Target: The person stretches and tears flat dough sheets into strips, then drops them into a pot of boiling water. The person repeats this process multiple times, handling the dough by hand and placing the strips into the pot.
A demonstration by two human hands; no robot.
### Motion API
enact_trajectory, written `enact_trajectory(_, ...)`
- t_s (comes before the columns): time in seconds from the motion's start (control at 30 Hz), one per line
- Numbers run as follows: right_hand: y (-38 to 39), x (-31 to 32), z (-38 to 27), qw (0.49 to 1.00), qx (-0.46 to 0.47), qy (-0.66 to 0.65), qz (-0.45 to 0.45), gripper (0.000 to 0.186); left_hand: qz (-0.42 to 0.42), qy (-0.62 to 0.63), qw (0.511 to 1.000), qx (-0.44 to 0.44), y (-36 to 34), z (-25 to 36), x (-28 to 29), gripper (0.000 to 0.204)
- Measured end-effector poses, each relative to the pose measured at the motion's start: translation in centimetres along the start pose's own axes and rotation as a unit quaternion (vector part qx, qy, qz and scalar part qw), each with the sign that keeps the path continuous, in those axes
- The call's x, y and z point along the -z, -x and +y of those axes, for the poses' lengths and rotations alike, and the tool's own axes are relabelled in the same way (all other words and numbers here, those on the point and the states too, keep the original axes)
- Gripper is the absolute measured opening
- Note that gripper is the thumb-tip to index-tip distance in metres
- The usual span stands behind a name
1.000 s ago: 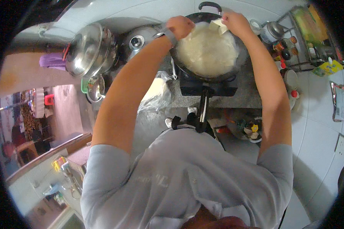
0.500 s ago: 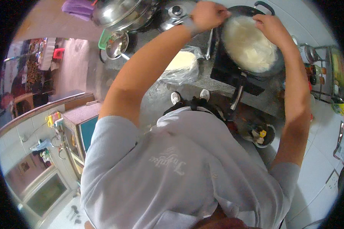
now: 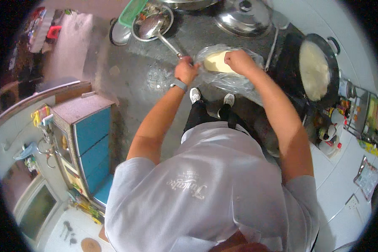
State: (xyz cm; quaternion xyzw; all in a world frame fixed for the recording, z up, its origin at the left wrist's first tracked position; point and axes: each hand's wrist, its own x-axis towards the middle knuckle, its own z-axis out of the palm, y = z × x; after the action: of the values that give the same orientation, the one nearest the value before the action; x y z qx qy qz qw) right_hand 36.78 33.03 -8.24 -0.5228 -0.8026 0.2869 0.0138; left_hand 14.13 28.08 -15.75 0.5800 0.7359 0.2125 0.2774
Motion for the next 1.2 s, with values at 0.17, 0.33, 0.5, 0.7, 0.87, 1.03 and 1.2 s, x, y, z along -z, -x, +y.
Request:
enact_trajectory(0.17, -2.3, -8.2, -2.1, 0.992, -0.097, -0.035, 0.069, 0.016, -0.045, 0.019, 0.998, 0.035, 0.9, -0.5, -1.3, 0.035)
enact_trajectory(0.33, -3.2, -11.4, -3.2, 0.984, -0.138, -0.002, 0.111, 0.02, -0.025, 0.028, 0.998, 0.057, 0.1, -1.5, -1.8, 0.019)
enact_trajectory(0.5, -4.3, -11.4, -4.3, 0.976, -0.196, 0.06, 0.075, 0.03, -0.015, 0.064, 0.997, 0.046, -0.3, -2.6, -1.4, 0.016)
enact_trajectory(0.7, -5.7, -11.0, -4.4, 0.957, -0.282, 0.075, 0.001, 0.04, -0.003, 0.099, 0.993, 0.06, -0.2, -2.7, -1.5, 0.016)
enact_trajectory(0.87, -6.3, -10.2, -4.5, 0.959, -0.275, 0.059, -0.023, 0.035, -0.017, 0.036, 0.997, 0.071, -0.3, -2.4, -0.8, 0.017)
enact_trajectory(1.03, -5.8, -9.8, -5.6, 0.963, -0.26, 0.069, -0.012, 0.029, 0.056, 0.065, 0.995, 0.043, -0.2, -3.0, -2.1, 0.019)
enact_trajectory(1.2, -5.5, -9.8, -3.6, 0.969, -0.244, 0.021, 0.029, 0.023, 0.049, 0.108, 0.993, 0.019, -1.1, -2.3, -1.4, 0.018)
